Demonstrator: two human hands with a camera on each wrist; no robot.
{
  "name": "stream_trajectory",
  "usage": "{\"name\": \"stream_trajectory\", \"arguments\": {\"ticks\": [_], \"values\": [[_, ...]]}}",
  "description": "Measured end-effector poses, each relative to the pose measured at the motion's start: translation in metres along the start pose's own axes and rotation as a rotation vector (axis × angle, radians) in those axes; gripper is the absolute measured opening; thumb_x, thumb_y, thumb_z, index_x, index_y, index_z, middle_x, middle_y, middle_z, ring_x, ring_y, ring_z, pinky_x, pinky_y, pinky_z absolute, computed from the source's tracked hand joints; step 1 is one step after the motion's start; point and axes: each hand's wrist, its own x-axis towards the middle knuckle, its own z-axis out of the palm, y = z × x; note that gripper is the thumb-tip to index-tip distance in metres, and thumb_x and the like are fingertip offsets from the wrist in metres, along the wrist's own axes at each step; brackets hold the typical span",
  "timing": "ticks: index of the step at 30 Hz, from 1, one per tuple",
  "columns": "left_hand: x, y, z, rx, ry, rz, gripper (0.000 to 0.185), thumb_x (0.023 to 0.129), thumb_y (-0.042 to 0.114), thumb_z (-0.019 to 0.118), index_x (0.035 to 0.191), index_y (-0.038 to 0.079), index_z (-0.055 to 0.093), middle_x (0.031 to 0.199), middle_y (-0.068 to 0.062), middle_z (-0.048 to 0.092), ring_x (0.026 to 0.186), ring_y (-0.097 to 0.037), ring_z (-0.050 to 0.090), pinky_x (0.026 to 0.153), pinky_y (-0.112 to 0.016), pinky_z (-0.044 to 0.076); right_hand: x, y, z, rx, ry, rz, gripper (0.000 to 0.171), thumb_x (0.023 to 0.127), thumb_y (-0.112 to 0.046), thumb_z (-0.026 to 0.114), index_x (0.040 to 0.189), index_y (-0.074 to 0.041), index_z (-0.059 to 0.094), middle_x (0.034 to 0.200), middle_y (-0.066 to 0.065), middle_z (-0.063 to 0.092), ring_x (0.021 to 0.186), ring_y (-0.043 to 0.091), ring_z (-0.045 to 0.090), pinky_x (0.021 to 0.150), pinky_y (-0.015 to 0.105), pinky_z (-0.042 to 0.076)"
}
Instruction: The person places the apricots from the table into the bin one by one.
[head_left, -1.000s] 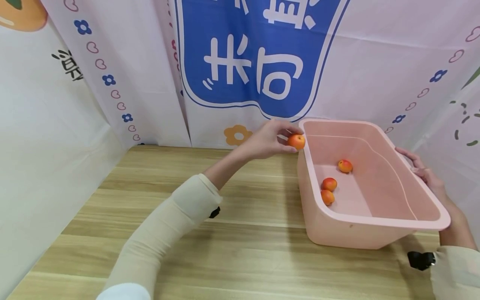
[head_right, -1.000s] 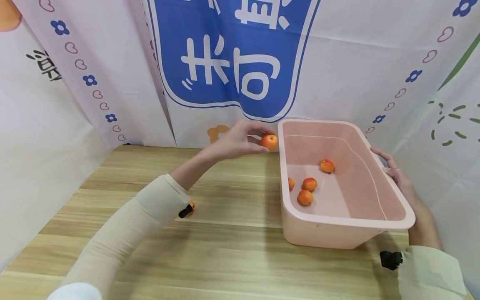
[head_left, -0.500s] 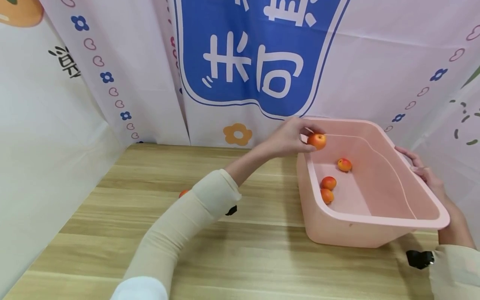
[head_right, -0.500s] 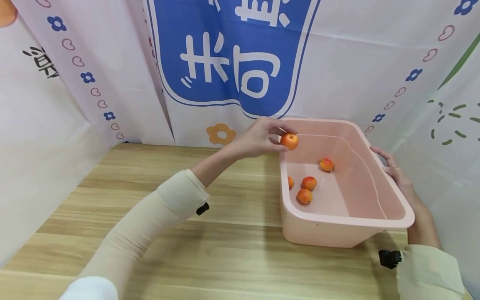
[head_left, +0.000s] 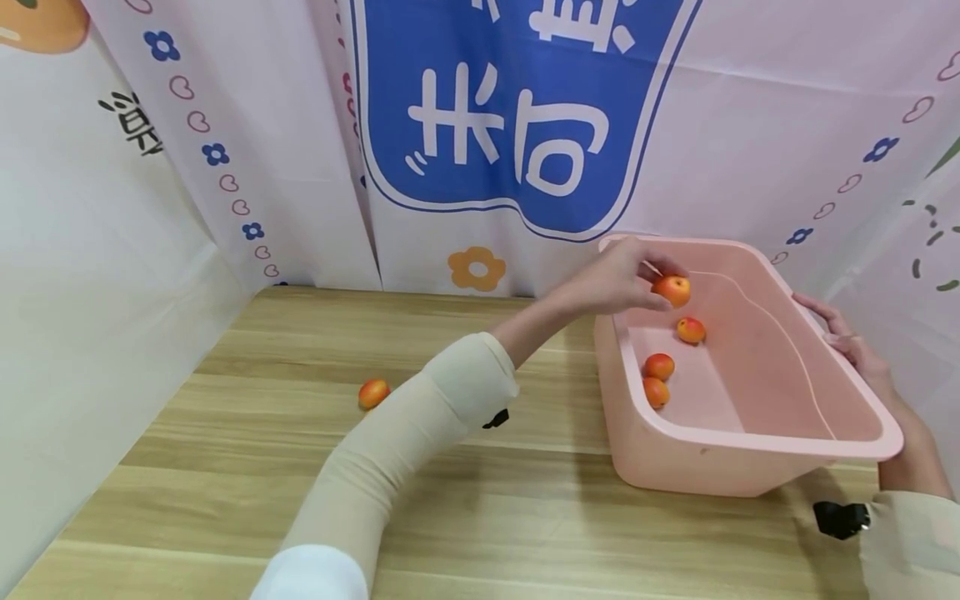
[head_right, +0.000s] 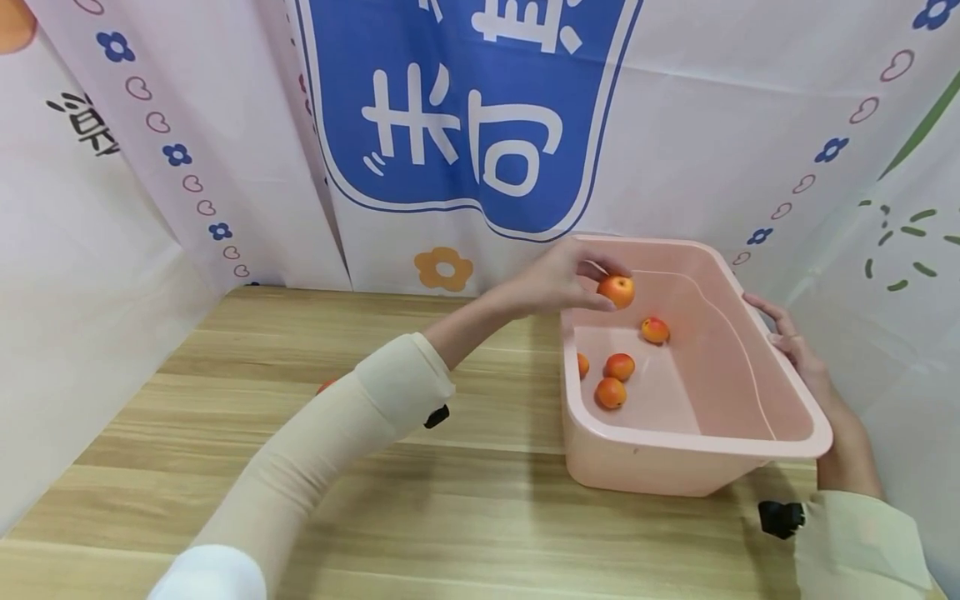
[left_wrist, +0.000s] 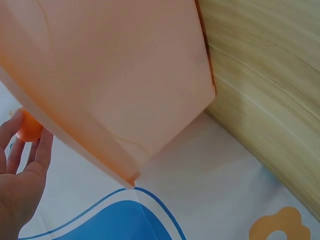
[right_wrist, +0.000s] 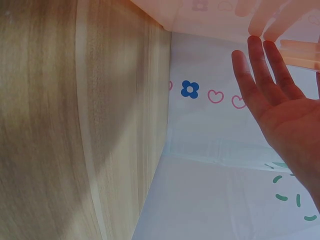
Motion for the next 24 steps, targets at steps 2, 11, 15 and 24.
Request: {"name": "stream_trajectory", "arguments": {"ticks": [2, 11, 15, 24], "values": [[0.003, -0.001, 0.003, -0.001, -0.004, 0.005, 0.039, 0.090, -0.001, 0.078, 0.128, -0.002, 0.069, 0.121, -0.012, 0.070, 0.104, -0.017, 0.065, 0.085, -0.013, 0.054, 0.000, 0.000, 0.000, 0.009, -0.003, -0.004, 0.079, 0.096, 0.005, -0.011, 0.154, -0.008, 0.041, 0.140, 0.008, 0.058, 0.111, 0.016, 0.064, 0.083, 0.022, 0.058], [0.019, 0.000, 0.015, 0.097, -0.007, 0.023, 0.034, 0.090, 0.008, 0.081, 0.122, -0.001, 0.073, 0.104, -0.008, 0.070, 0.093, -0.016, 0.062, 0.078, -0.011, 0.052, 0.000, 0.000, -0.001, 0.049, -0.026, 0.000, 0.081, 0.096, 0.004, -0.013, 0.155, -0.008, 0.040, 0.141, 0.009, 0.057, 0.113, 0.018, 0.065, 0.084, 0.023, 0.058], [0.027, 0.002, 0.019, 0.135, -0.023, -0.003, 0.033, 0.091, 0.008, 0.080, 0.122, 0.000, 0.073, 0.103, -0.006, 0.071, 0.091, -0.014, 0.060, 0.076, -0.012, 0.052, 0.001, 0.000, -0.001, 0.019, -0.019, -0.006, 0.081, 0.095, 0.005, -0.013, 0.155, -0.008, 0.040, 0.141, 0.008, 0.057, 0.112, 0.016, 0.064, 0.084, 0.022, 0.057], [0.040, 0.002, 0.026, 0.132, -0.036, -0.083, 0.033, 0.090, 0.004, 0.079, 0.123, 0.001, 0.073, 0.105, -0.006, 0.069, 0.091, -0.014, 0.061, 0.073, -0.011, 0.053, 0.001, 0.000, -0.004, 0.087, -0.053, -0.007, 0.083, 0.094, 0.004, -0.015, 0.156, -0.006, 0.039, 0.143, 0.010, 0.056, 0.115, 0.019, 0.063, 0.085, 0.024, 0.058]]}}
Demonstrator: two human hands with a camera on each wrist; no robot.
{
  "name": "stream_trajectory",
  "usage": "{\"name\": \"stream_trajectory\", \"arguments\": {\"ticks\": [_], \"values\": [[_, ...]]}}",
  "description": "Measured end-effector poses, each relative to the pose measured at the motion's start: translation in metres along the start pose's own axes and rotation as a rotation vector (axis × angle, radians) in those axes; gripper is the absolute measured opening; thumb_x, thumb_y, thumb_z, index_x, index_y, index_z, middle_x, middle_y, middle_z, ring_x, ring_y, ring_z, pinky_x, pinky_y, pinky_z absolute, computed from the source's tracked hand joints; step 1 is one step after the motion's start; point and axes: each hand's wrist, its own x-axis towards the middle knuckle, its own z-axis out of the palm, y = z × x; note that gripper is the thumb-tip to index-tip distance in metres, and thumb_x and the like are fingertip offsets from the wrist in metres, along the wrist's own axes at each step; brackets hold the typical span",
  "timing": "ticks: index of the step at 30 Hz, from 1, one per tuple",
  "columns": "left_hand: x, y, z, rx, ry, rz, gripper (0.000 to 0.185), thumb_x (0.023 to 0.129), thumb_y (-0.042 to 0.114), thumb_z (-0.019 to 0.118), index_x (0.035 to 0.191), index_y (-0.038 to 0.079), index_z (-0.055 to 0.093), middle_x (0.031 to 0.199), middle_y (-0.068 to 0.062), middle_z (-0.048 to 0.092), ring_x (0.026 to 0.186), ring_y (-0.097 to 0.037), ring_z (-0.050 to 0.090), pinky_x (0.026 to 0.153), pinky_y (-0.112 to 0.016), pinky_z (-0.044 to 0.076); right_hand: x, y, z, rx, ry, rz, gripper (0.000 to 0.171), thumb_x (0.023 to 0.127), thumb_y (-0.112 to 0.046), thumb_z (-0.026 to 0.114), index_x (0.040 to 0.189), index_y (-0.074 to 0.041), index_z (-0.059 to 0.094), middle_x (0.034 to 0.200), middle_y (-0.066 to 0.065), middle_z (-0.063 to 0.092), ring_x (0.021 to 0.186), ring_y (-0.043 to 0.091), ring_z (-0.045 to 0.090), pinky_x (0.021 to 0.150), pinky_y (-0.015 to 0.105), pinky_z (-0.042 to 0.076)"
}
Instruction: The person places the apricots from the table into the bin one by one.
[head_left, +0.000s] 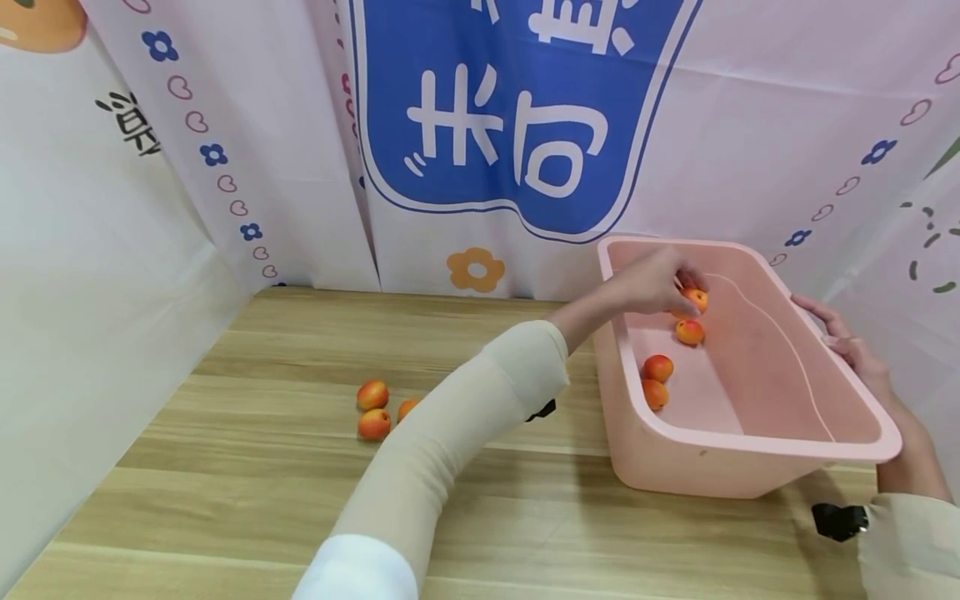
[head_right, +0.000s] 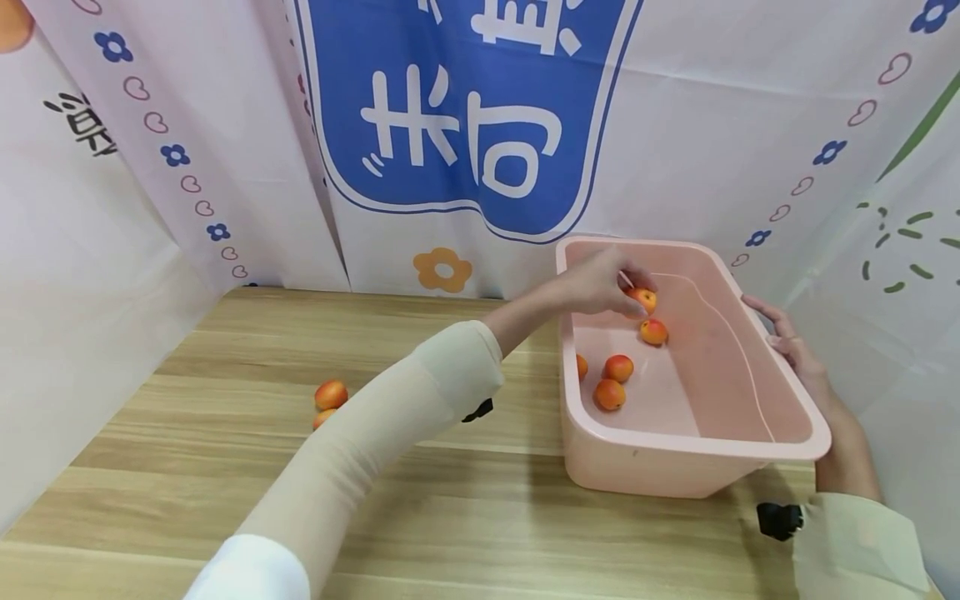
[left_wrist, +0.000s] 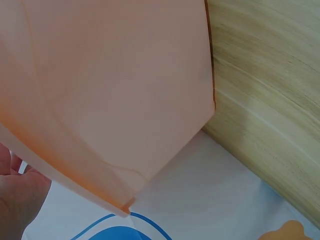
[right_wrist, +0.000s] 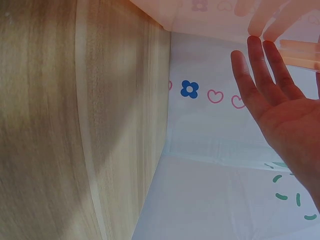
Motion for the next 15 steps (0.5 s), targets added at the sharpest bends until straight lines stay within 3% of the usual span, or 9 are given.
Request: {"name": "stream_trajectory", "arguments": {"ticks": [3, 6, 9, 15], "values": [[0.003, 0.001, 0.004, -0.020, -0.008, -0.022, 0.033, 0.090, 0.002, 0.079, 0.123, 0.002, 0.073, 0.106, -0.006, 0.069, 0.089, -0.013, 0.062, 0.072, -0.011, 0.054, 0.000, 0.000, 0.000, 0.025, -0.008, 0.003, 0.084, 0.094, 0.004, -0.017, 0.156, -0.006, 0.038, 0.143, 0.011, 0.056, 0.114, 0.020, 0.064, 0.084, 0.025, 0.058], [0.007, 0.003, 0.007, -0.019, -0.027, -0.022, 0.032, 0.091, 0.001, 0.078, 0.122, 0.001, 0.073, 0.106, -0.006, 0.070, 0.089, -0.013, 0.062, 0.072, -0.011, 0.054, -0.001, 0.000, 0.003, -0.035, 0.029, 0.003, 0.082, 0.094, 0.004, -0.014, 0.156, -0.008, 0.039, 0.142, 0.009, 0.056, 0.113, 0.018, 0.063, 0.083, 0.023, 0.058], [0.012, 0.004, 0.010, 0.018, -0.062, 0.000, 0.031, 0.091, 0.000, 0.077, 0.122, 0.000, 0.073, 0.108, -0.007, 0.071, 0.092, -0.013, 0.061, 0.073, -0.010, 0.053, -0.002, 0.000, 0.006, -0.113, 0.071, 0.007, 0.080, 0.095, 0.005, -0.011, 0.155, -0.010, 0.041, 0.141, 0.006, 0.056, 0.113, 0.015, 0.061, 0.084, 0.020, 0.056], [0.017, 0.006, 0.016, 0.076, -0.126, 0.043, 0.031, 0.091, -0.001, 0.076, 0.122, -0.001, 0.074, 0.111, -0.009, 0.072, 0.097, -0.014, 0.061, 0.075, -0.009, 0.052, -0.001, 0.000, 0.008, -0.084, 0.061, 0.003, 0.080, 0.096, 0.005, -0.012, 0.154, -0.008, 0.041, 0.141, 0.007, 0.056, 0.114, 0.016, 0.061, 0.085, 0.021, 0.056]]}}
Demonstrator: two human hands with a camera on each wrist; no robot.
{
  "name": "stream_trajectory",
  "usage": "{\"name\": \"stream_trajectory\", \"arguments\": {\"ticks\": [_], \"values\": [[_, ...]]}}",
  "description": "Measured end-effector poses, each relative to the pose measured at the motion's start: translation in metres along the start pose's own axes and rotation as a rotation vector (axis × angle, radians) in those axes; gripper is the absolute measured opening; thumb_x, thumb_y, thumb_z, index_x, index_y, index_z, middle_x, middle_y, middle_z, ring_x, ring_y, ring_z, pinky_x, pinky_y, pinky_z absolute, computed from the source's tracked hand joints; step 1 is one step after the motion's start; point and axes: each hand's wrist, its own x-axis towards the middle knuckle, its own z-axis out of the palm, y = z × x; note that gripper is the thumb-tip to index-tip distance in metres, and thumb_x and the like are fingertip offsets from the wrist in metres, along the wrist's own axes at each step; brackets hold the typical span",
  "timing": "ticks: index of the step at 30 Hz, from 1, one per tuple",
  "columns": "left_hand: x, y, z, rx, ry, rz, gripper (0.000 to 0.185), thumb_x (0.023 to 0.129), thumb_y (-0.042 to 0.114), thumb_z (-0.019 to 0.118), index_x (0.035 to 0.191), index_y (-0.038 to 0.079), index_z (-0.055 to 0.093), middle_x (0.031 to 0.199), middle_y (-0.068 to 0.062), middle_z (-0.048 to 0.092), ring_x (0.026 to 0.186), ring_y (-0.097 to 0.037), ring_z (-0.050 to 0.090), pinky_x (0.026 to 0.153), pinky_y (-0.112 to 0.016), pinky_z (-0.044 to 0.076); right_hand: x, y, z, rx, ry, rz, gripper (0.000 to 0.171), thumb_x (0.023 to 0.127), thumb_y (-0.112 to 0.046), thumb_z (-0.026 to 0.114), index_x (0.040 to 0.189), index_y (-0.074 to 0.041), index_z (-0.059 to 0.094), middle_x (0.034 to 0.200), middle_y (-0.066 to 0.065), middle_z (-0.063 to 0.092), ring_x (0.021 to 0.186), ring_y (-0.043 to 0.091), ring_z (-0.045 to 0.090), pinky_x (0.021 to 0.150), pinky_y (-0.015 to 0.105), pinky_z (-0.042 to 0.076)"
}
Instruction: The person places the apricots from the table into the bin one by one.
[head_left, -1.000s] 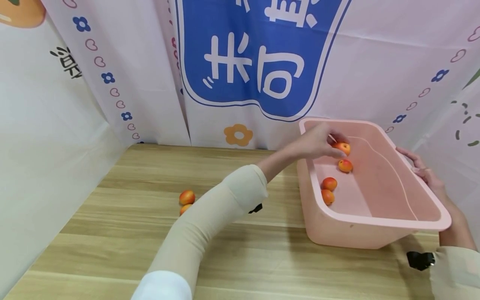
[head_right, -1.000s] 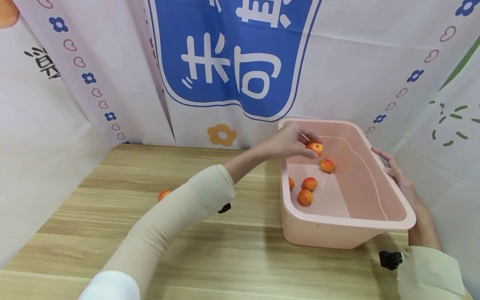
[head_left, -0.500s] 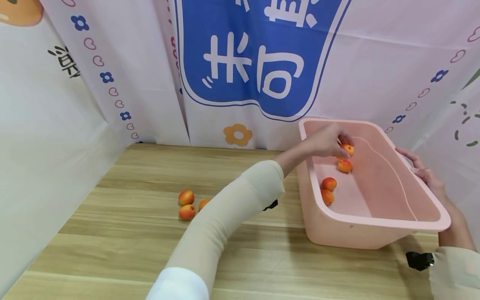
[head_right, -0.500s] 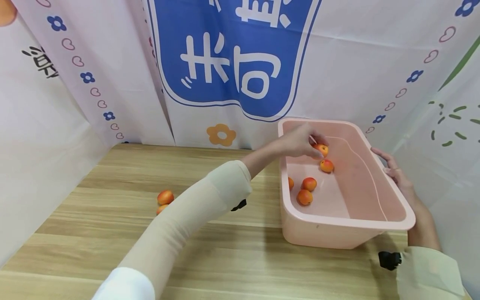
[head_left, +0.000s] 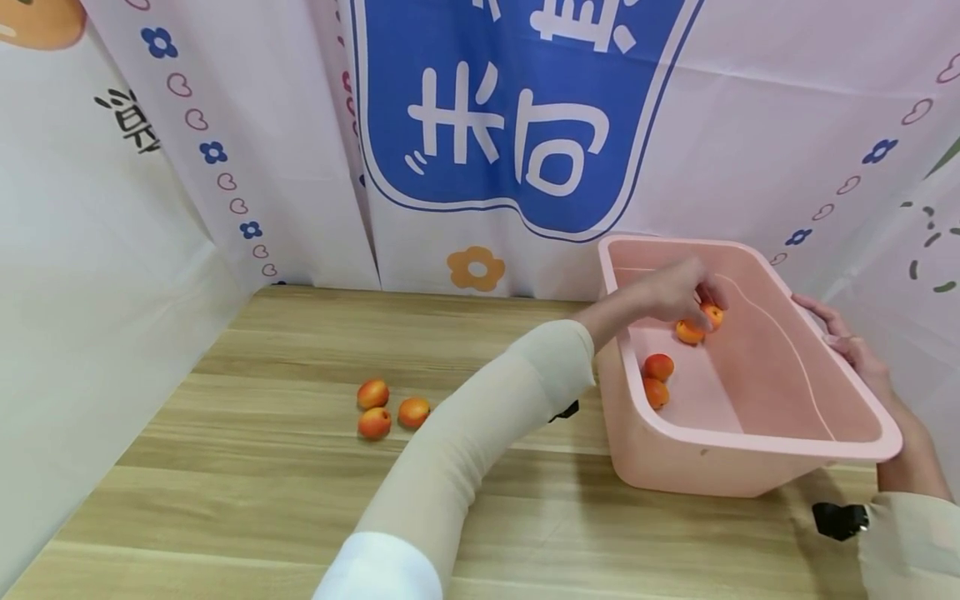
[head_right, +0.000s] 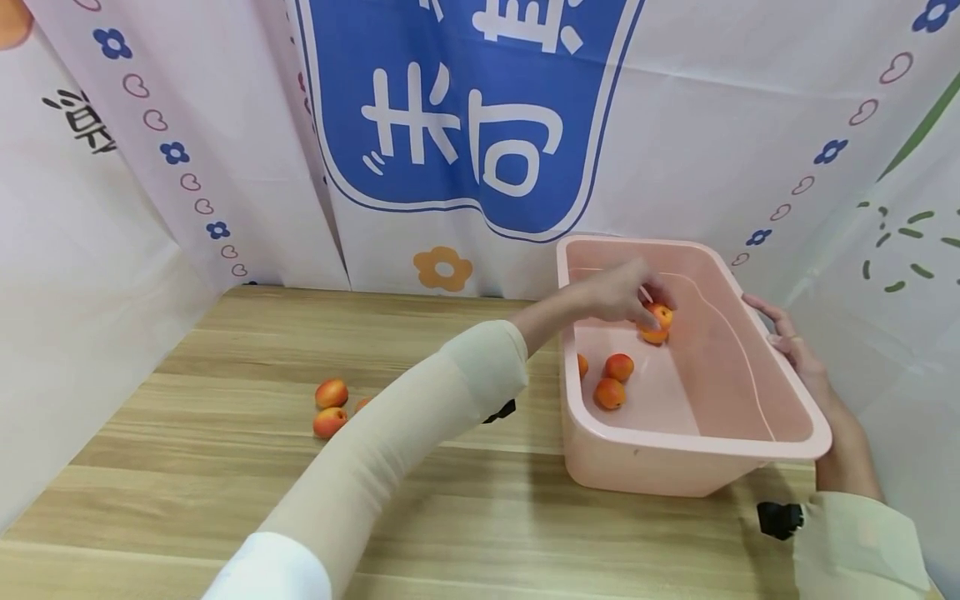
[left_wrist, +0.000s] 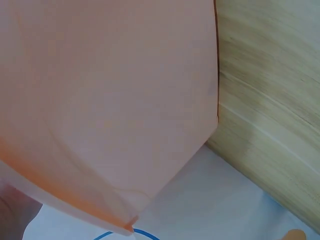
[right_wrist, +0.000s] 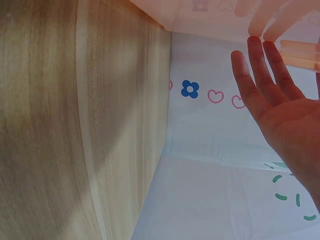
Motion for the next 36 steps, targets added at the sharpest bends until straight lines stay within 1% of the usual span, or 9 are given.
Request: {"name": "stream_trajectory", "arguments": {"ticks": [3, 6, 12, 15, 18, 21, 25, 32, 36], "values": [[0.001, 0.002, 0.005, -0.037, -0.013, -0.018, 0.030, 0.091, -0.004, 0.076, 0.120, 0.000, 0.074, 0.109, -0.008, 0.071, 0.094, -0.014, 0.061, 0.074, -0.011, 0.054, 0.000, 0.000, -0.001, 0.013, -0.002, 0.003, 0.080, 0.095, 0.005, -0.013, 0.154, -0.008, 0.040, 0.142, 0.008, 0.056, 0.114, 0.016, 0.061, 0.085, 0.021, 0.056], [0.002, 0.003, 0.011, -0.076, -0.032, -0.019, 0.028, 0.091, -0.006, 0.074, 0.118, -0.002, 0.074, 0.106, -0.009, 0.069, 0.089, -0.014, 0.061, 0.073, -0.015, 0.056, -0.001, 0.001, -0.002, 0.013, -0.002, 0.008, 0.081, 0.095, 0.005, -0.013, 0.155, -0.008, 0.040, 0.142, 0.008, 0.056, 0.113, 0.017, 0.061, 0.085, 0.021, 0.056], [0.004, 0.007, 0.022, -0.095, -0.047, -0.072, 0.027, 0.091, -0.004, 0.074, 0.117, 0.001, 0.073, 0.104, -0.005, 0.065, 0.083, -0.013, 0.062, 0.072, -0.017, 0.058, -0.001, 0.002, -0.005, 0.014, -0.027, 0.010, 0.083, 0.094, 0.005, -0.014, 0.155, -0.009, 0.040, 0.143, 0.007, 0.056, 0.115, 0.016, 0.062, 0.087, 0.021, 0.055], [0.005, 0.008, 0.026, -0.072, -0.056, -0.073, 0.026, 0.091, -0.004, 0.074, 0.116, 0.001, 0.074, 0.102, -0.005, 0.066, 0.080, -0.014, 0.062, 0.070, -0.018, 0.058, -0.002, 0.002, -0.005, 0.007, -0.033, 0.001, 0.082, 0.095, 0.005, -0.014, 0.155, -0.008, 0.040, 0.145, 0.006, 0.055, 0.117, 0.015, 0.061, 0.089, 0.020, 0.054], [0.008, 0.008, 0.028, -0.027, -0.077, -0.055, 0.026, 0.090, -0.004, 0.075, 0.116, 0.001, 0.075, 0.101, -0.006, 0.068, 0.079, -0.014, 0.062, 0.069, -0.018, 0.058, -0.002, 0.002, -0.005, -0.013, -0.023, -0.003, 0.082, 0.095, 0.005, -0.013, 0.155, -0.008, 0.041, 0.144, 0.006, 0.056, 0.116, 0.015, 0.061, 0.088, 0.020, 0.054], [0.010, 0.009, 0.030, 0.028, -0.105, -0.045, 0.027, 0.090, -0.003, 0.076, 0.117, 0.001, 0.076, 0.100, -0.006, 0.069, 0.079, -0.013, 0.063, 0.069, -0.016, 0.057, -0.002, 0.002, -0.005, 0.011, -0.025, 0.003, 0.082, 0.095, 0.005, -0.014, 0.155, -0.007, 0.041, 0.144, 0.007, 0.056, 0.115, 0.016, 0.062, 0.087, 0.021, 0.055], [0.011, 0.009, 0.033, 0.070, -0.121, -0.044, 0.028, 0.089, -0.002, 0.077, 0.117, 0.003, 0.077, 0.102, -0.004, 0.071, 0.082, -0.012, 0.065, 0.070, -0.012, 0.055, -0.002, 0.003, -0.006, 0.038, -0.035, 0.002, 0.082, 0.095, 0.004, -0.014, 0.155, -0.006, 0.040, 0.145, 0.007, 0.055, 0.116, 0.017, 0.061, 0.088, 0.022, 0.055], [0.017, 0.011, 0.038, 0.122, -0.145, -0.096, 0.031, 0.089, 0.000, 0.078, 0.119, 0.007, 0.078, 0.104, -0.003, 0.072, 0.084, -0.012, 0.065, 0.069, -0.011, 0.055, -0.002, 0.000, -0.003, -0.032, -0.019, 0.010, 0.083, 0.095, 0.005, -0.014, 0.156, -0.010, 0.040, 0.147, 0.003, 0.055, 0.119, 0.013, 0.060, 0.090, 0.019, 0.054], [0.020, 0.012, 0.040, 0.142, -0.165, -0.108, 0.032, 0.090, -0.001, 0.078, 0.121, 0.006, 0.077, 0.106, -0.004, 0.073, 0.086, -0.012, 0.064, 0.070, -0.011, 0.055, -0.002, -0.002, -0.003, -0.077, 0.009, 0.016, 0.083, 0.095, 0.005, -0.012, 0.156, -0.012, 0.041, 0.147, 0.001, 0.056, 0.118, 0.012, 0.061, 0.089, 0.018, 0.055]]}}
